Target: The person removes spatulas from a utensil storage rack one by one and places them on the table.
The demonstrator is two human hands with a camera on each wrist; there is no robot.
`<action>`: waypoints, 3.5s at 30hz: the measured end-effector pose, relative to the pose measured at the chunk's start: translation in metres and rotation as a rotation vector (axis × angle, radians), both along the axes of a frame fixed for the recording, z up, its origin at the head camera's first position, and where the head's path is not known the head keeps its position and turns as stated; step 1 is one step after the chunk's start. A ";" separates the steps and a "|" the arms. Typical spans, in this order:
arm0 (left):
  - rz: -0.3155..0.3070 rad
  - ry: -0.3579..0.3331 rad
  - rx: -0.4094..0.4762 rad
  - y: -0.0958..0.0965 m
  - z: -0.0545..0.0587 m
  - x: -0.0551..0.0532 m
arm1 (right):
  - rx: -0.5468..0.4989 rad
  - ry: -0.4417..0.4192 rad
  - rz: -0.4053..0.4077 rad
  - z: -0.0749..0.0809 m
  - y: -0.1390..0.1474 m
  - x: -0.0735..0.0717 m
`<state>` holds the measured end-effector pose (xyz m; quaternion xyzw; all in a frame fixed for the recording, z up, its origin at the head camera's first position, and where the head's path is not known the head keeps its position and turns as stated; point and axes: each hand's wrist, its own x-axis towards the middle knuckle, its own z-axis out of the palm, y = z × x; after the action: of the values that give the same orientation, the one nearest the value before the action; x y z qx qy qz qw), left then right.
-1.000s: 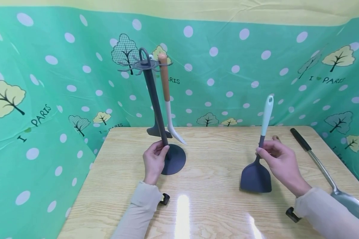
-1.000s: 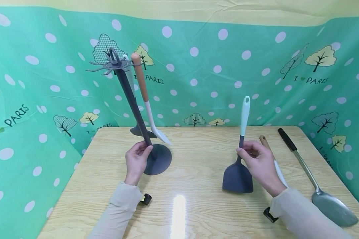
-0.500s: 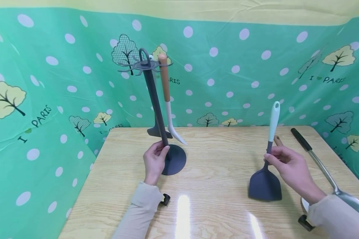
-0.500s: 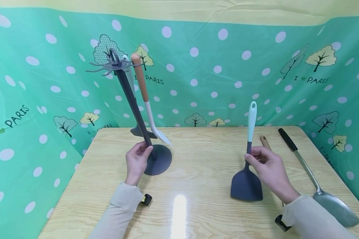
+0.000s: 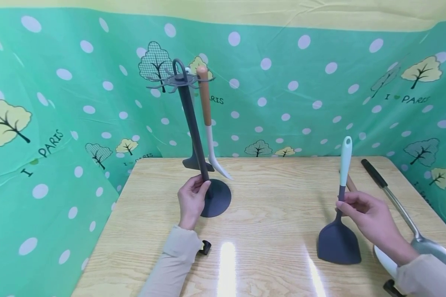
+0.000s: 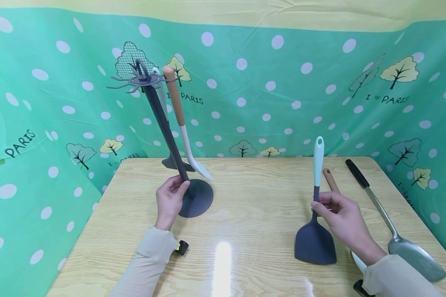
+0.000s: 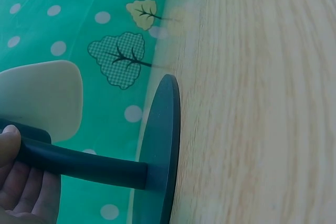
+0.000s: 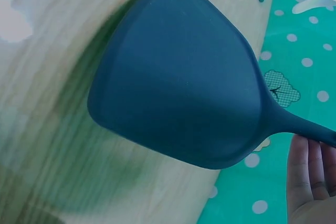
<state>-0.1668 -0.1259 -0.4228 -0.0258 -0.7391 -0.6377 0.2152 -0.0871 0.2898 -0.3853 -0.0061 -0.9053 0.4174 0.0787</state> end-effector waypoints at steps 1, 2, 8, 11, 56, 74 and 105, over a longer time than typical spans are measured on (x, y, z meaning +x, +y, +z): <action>-0.002 0.001 0.000 0.000 0.000 0.000 | 0.006 -0.004 -0.001 -0.001 0.001 0.001; -0.003 0.000 -0.001 0.000 0.000 0.000 | 0.006 -0.007 -0.003 -0.001 0.002 0.002; 0.002 -0.010 -0.003 0.000 0.000 0.000 | -0.010 -0.038 -0.005 -0.004 0.009 0.006; 0.001 -0.012 -0.004 0.000 0.001 0.000 | -0.013 -0.065 -0.004 -0.004 0.012 0.008; 0.015 0.029 0.009 -0.006 -0.032 -0.015 | 0.034 -0.302 0.082 -0.021 0.013 -0.004; 0.017 0.050 0.021 -0.004 -0.029 -0.016 | 0.109 -0.359 0.100 -0.028 0.019 -0.014; 0.005 0.025 0.038 -0.005 -0.030 -0.017 | 0.119 -0.473 0.123 -0.039 0.030 -0.037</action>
<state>-0.1833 -0.1313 -0.4525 -0.0279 -0.7243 -0.6506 0.2266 -0.1240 0.3196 -0.4247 -0.0439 -0.9202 0.3543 -0.1604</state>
